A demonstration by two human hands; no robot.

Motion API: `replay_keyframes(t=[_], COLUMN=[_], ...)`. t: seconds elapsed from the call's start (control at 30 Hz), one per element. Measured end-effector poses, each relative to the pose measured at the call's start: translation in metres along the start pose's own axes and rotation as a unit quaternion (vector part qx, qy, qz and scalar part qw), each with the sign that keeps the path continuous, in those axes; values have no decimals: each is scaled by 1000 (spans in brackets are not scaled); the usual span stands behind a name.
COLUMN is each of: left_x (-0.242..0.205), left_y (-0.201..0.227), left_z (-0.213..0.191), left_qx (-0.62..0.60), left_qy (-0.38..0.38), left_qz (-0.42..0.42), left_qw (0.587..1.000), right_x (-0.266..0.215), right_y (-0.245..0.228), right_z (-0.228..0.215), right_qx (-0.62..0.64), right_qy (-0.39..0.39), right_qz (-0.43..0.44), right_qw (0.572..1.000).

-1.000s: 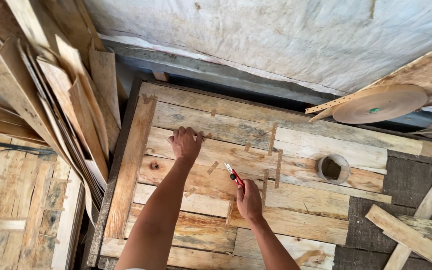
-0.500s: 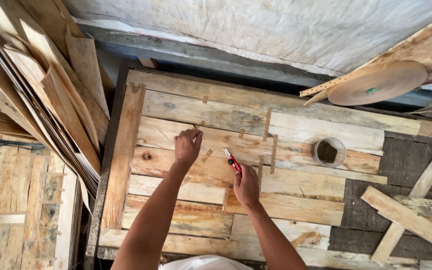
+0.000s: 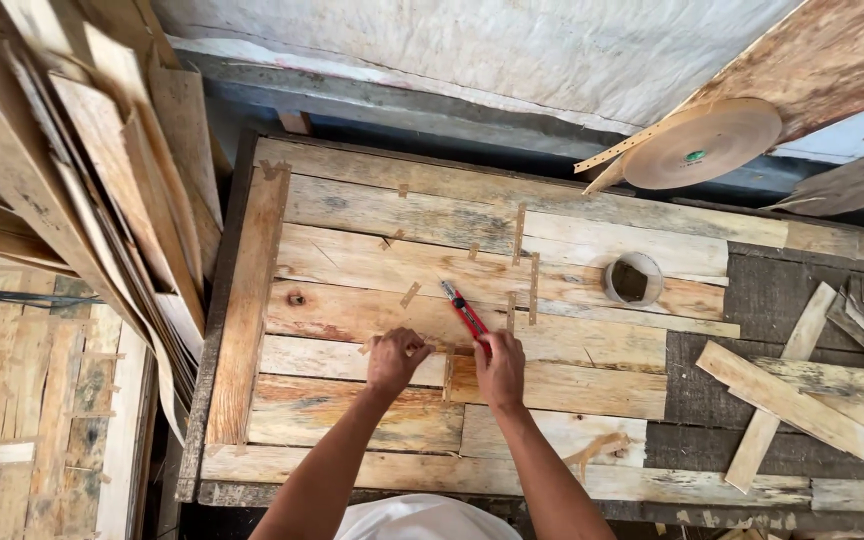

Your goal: The recorder is repairing or applying wood veneer strips to a larger wooden panel using a utility knife and adhesive tape.

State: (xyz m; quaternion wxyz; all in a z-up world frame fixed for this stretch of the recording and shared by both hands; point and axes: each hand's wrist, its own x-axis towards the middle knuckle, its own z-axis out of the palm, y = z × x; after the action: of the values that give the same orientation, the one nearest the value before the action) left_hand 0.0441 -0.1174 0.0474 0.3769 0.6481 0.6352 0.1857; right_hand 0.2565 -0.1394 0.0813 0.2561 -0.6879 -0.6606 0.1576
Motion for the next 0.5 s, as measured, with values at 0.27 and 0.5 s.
replay_keyframes(t=[0.27, 0.5], left_x=[-26, -35], left_y=[15, 52], left_z=[15, 33], left_qx=[-112, -140], left_qy=[7, 46], left_qz=[86, 122], left_qw=[990, 982], right_x=[-49, -57], right_y=[4, 29], right_z=[-20, -35], right_qx=[39, 83], right_qy=[-10, -6], right_qz=[94, 77], right_qw=[995, 994])
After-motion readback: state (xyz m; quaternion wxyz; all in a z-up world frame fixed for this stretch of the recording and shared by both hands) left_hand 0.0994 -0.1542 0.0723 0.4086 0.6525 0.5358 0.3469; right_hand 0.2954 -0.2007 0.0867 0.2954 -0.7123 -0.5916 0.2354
